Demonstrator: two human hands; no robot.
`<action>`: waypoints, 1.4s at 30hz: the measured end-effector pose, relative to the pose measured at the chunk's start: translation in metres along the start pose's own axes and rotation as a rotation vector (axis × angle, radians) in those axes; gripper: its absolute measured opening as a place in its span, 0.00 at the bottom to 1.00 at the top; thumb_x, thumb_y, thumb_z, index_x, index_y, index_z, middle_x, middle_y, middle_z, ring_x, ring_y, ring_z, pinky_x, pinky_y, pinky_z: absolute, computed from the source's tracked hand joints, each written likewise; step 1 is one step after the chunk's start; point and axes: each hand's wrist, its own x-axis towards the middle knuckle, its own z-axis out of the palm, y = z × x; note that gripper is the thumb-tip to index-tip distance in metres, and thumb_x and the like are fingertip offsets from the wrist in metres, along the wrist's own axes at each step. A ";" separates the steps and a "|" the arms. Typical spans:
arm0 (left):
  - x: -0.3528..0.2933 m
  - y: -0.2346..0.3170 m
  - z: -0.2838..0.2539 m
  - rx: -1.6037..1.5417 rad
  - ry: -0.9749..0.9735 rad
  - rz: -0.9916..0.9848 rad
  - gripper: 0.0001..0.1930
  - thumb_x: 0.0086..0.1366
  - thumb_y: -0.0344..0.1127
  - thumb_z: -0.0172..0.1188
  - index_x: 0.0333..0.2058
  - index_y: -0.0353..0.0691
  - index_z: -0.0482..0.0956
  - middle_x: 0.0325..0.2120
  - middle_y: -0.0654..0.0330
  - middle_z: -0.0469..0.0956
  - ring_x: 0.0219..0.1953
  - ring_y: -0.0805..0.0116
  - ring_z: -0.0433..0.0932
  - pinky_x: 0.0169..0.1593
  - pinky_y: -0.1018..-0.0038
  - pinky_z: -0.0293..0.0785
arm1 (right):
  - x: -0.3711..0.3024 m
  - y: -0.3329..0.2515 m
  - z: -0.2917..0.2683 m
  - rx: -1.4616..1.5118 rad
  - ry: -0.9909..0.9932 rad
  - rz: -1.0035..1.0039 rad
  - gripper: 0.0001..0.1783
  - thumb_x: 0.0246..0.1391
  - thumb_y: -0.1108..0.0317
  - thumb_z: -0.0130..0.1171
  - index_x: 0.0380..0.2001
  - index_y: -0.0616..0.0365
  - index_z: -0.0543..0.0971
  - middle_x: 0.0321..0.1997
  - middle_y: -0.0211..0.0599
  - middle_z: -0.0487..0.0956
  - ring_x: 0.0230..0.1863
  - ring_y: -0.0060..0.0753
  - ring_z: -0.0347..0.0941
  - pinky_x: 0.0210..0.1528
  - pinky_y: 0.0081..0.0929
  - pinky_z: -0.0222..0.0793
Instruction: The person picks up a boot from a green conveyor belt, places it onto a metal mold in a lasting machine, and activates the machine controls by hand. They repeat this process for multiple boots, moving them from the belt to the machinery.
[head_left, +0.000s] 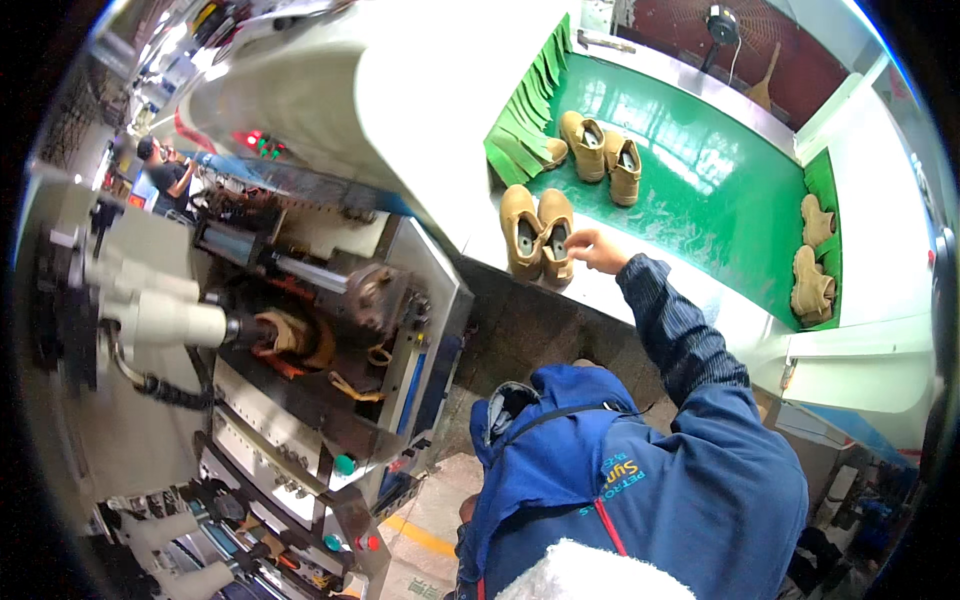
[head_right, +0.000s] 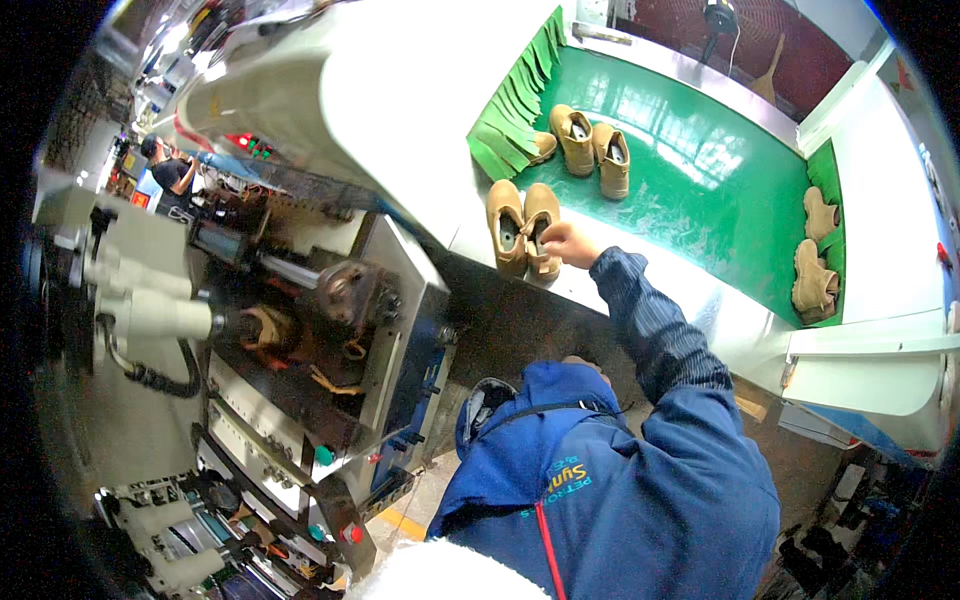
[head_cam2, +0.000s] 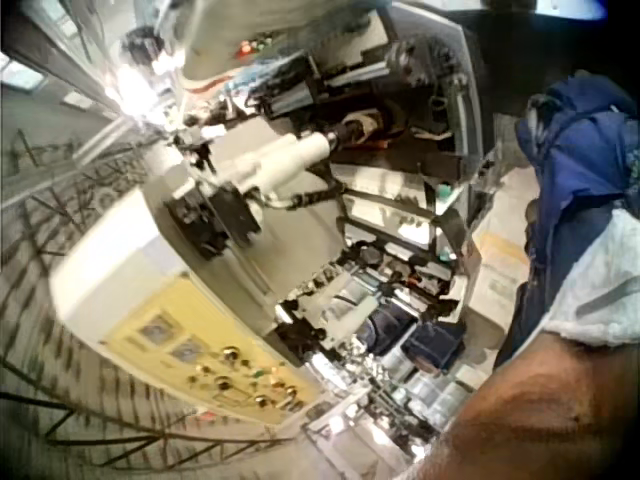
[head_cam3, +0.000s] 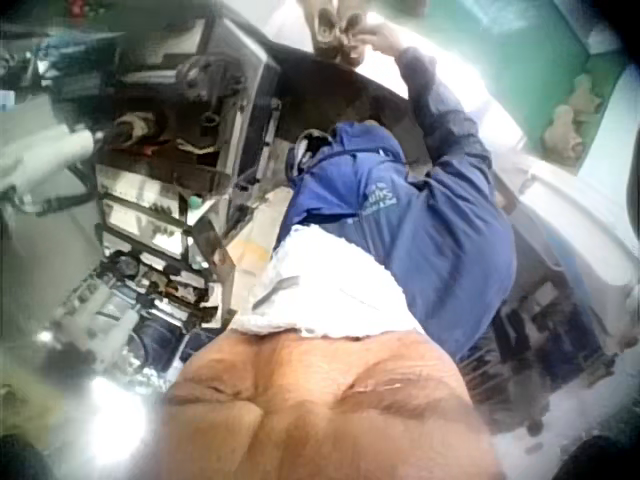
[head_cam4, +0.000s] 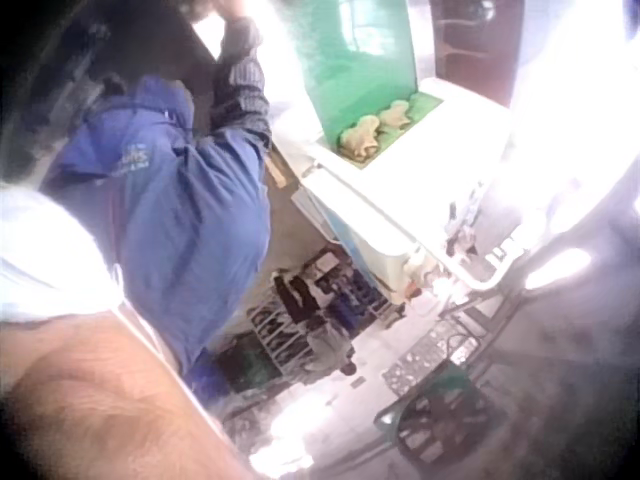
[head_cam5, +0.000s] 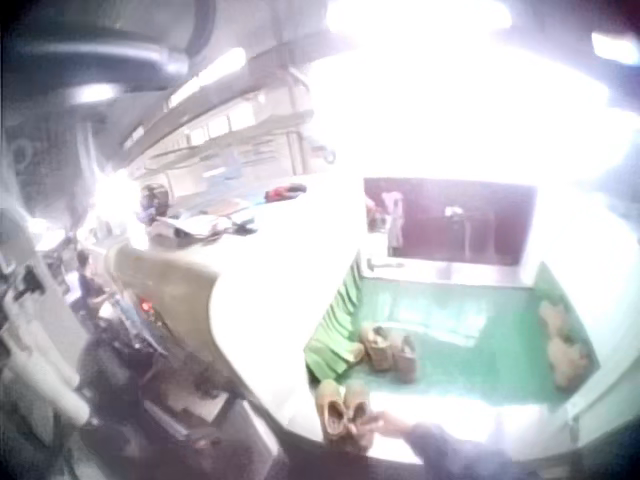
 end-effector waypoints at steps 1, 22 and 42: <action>0.003 0.012 0.007 -0.143 -0.023 0.022 0.10 0.67 0.32 0.55 0.31 0.40 0.85 0.31 0.56 0.85 0.36 0.65 0.83 0.41 0.67 0.80 | 0.020 0.031 -0.022 -0.181 0.134 -0.070 0.18 0.54 0.65 0.65 0.48 0.59 0.84 0.45 0.46 0.86 0.46 0.45 0.83 0.52 0.37 0.78; -0.016 0.541 0.261 0.249 -0.140 0.604 0.10 0.71 0.30 0.61 0.48 0.33 0.80 0.45 0.58 0.83 0.49 0.71 0.81 0.56 0.73 0.75 | 0.092 0.210 -0.216 -0.365 0.469 0.024 0.10 0.53 0.62 0.64 0.31 0.57 0.80 0.41 0.47 0.78 0.45 0.58 0.78 0.47 0.50 0.74; 0.391 0.736 0.376 0.220 0.106 0.707 0.27 0.53 0.23 0.54 0.55 0.24 0.69 0.51 0.36 0.76 0.53 0.44 0.77 0.59 0.59 0.73 | -0.022 0.108 -0.144 -0.256 0.403 0.121 0.29 0.55 0.65 0.64 0.61 0.49 0.74 0.42 0.44 0.83 0.43 0.53 0.81 0.45 0.46 0.77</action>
